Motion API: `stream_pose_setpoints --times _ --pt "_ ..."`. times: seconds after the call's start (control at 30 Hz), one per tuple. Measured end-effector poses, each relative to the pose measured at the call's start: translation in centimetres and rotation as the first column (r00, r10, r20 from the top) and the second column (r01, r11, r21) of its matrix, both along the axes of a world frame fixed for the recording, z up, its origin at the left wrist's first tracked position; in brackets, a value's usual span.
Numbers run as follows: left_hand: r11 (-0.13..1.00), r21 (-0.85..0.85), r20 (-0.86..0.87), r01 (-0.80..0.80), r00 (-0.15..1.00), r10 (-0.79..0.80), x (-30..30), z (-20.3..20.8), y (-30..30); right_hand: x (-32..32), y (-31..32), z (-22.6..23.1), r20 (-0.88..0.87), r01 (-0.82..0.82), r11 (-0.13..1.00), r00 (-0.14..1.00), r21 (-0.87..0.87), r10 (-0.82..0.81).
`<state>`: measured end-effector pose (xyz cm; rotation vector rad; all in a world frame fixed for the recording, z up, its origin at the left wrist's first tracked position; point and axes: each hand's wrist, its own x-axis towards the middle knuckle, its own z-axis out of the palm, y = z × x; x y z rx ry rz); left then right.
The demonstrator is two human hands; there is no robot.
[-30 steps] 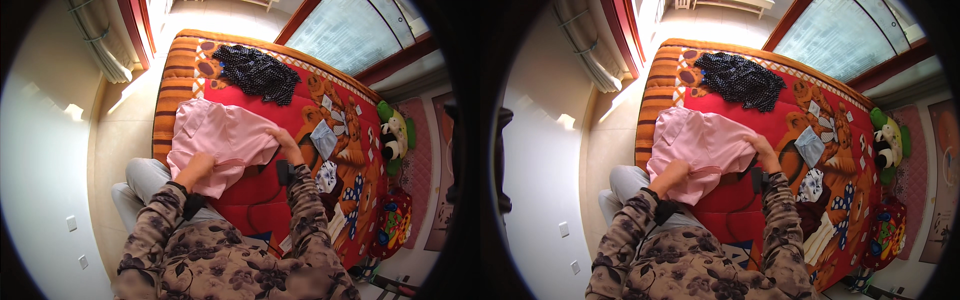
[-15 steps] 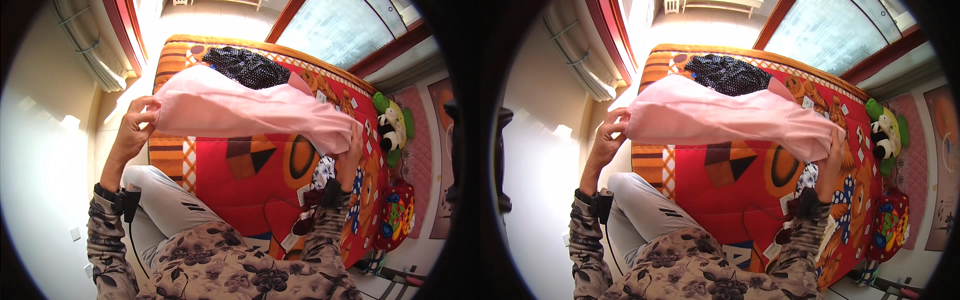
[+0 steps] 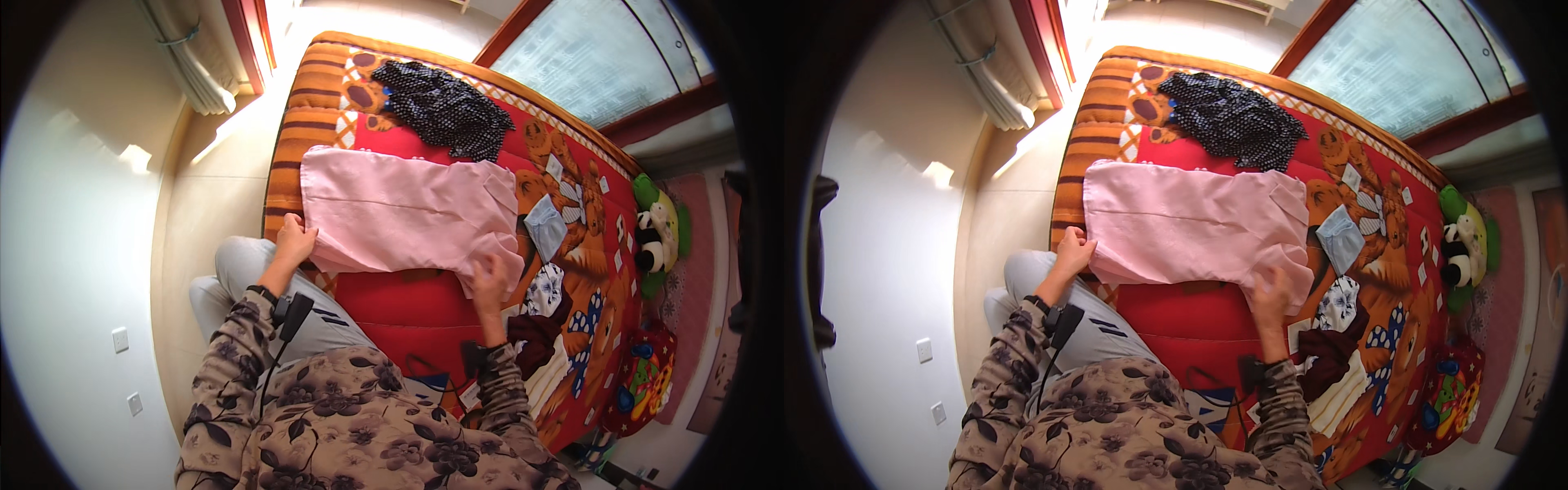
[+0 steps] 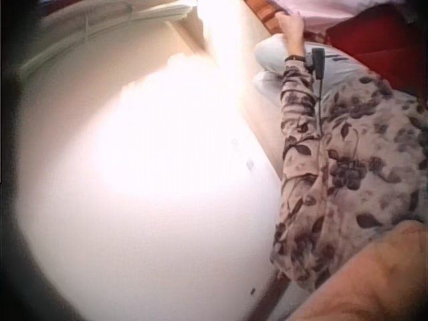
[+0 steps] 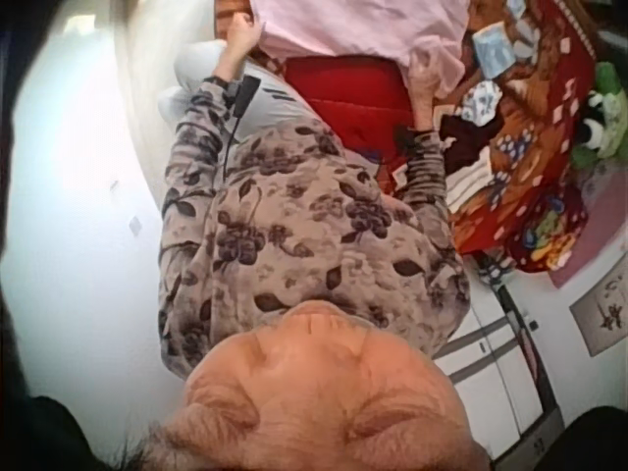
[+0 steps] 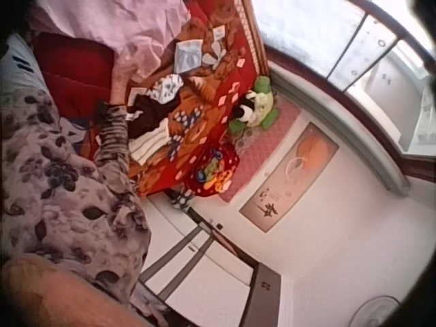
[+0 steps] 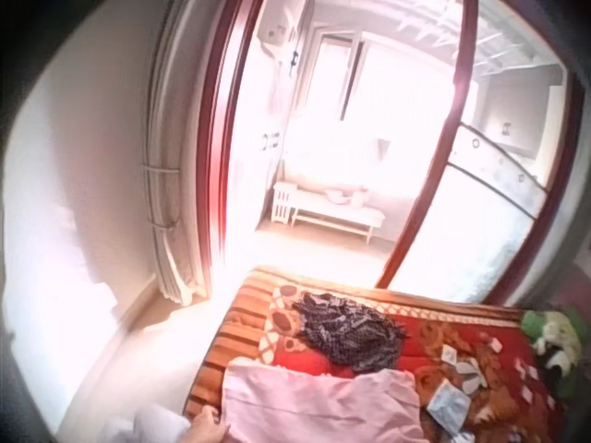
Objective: The person folds a pink garment and a maroon garment on a bed. They smooth and align each item, fold them into compact rectangles, and place them in a neat stack.
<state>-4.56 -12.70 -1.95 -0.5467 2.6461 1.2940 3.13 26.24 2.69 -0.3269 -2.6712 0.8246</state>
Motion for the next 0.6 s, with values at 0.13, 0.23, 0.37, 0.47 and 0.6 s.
stream_pose_setpoints --times 0.13,0.23,0.37,0.47,0.6 --pt "0.915 0.269 0.372 -0.301 0.909 0.189 0.7 0.2 1.0 -3.6 -11.3 2.0 0.181 -0.450 0.783 0.807 -0.428 0.563" --pt "0.706 0.607 0.526 -0.366 0.851 -0.011 2.3 1.7 0.6 -4.2 -18.2 1.0 0.089 -0.711 0.702 0.698 -0.038 0.711" --pt "0.523 0.789 0.424 -0.323 0.902 -0.082 3.6 3.6 0.4 -6.3 -20.9 -1.4 0.268 -0.638 0.760 0.716 -0.123 0.645" --pt "0.447 0.851 0.367 -0.275 0.921 -0.132 3.9 4.0 0.3 -7.5 -19.9 -2.0 0.402 -0.357 0.822 0.740 -0.444 0.539" --pt "0.431 0.878 0.353 -0.209 0.890 -0.287 3.9 3.4 0.2 -6.6 -19.3 -1.5 0.104 -0.429 0.719 0.817 -0.548 0.567"
